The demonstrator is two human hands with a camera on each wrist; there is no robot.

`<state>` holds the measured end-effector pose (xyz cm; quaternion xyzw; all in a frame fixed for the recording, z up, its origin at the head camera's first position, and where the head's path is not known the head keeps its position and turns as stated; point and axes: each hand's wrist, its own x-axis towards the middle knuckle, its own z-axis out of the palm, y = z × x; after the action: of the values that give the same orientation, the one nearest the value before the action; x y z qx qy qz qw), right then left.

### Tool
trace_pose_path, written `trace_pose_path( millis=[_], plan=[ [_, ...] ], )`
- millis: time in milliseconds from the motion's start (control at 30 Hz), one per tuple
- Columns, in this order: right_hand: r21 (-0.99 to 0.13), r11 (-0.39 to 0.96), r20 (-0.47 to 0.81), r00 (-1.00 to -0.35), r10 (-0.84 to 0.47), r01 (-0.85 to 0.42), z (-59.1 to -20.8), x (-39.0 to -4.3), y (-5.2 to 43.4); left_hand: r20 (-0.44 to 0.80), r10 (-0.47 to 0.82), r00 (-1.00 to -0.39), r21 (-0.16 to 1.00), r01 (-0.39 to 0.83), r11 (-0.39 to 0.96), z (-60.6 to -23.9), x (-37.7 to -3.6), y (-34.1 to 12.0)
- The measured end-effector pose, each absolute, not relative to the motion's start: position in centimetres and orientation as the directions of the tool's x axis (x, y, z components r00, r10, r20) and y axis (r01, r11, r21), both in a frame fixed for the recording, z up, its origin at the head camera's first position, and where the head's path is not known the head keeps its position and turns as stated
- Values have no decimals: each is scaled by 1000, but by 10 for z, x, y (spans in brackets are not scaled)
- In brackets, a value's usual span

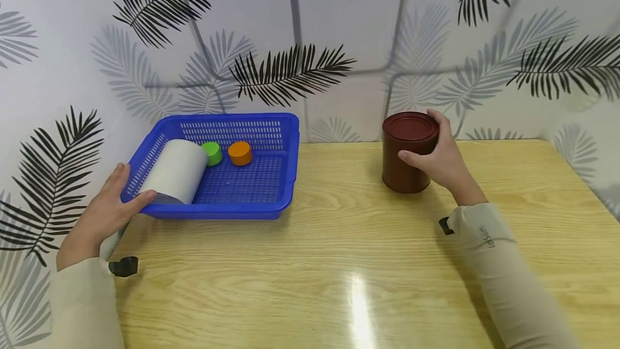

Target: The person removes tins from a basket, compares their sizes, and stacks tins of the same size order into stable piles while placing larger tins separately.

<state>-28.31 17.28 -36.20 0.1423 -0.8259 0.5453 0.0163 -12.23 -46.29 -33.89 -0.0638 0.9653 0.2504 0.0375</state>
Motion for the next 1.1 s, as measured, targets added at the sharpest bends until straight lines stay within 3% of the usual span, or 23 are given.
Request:
trace_pose_path(
  millis=[233,467,667,967,1100],
  plan=[
    [-902,389,132,-978,-160,-185,-372,-292,204,-100,-104,-990,484,-140,864,-338,-118,-468],
    [-902,407,72,-979,-192,-146,-374,-305,222,-86,-112,-990,498,-140,856,-340,-115,-470],
    [-906,397,68,-975,-209,-148,-378,-309,237,-89,-119,-989,496,-148,855,-340,-119,-468],
    [-853,497,34,-968,-249,-158,-370,-304,248,-86,-124,-989,506,-150,849,-339,-126,-468],
    [-843,504,96,-975,-201,-187,-357,-296,240,-79,-114,-990,517,-139,845,-339,-125,-471]
  ],
)
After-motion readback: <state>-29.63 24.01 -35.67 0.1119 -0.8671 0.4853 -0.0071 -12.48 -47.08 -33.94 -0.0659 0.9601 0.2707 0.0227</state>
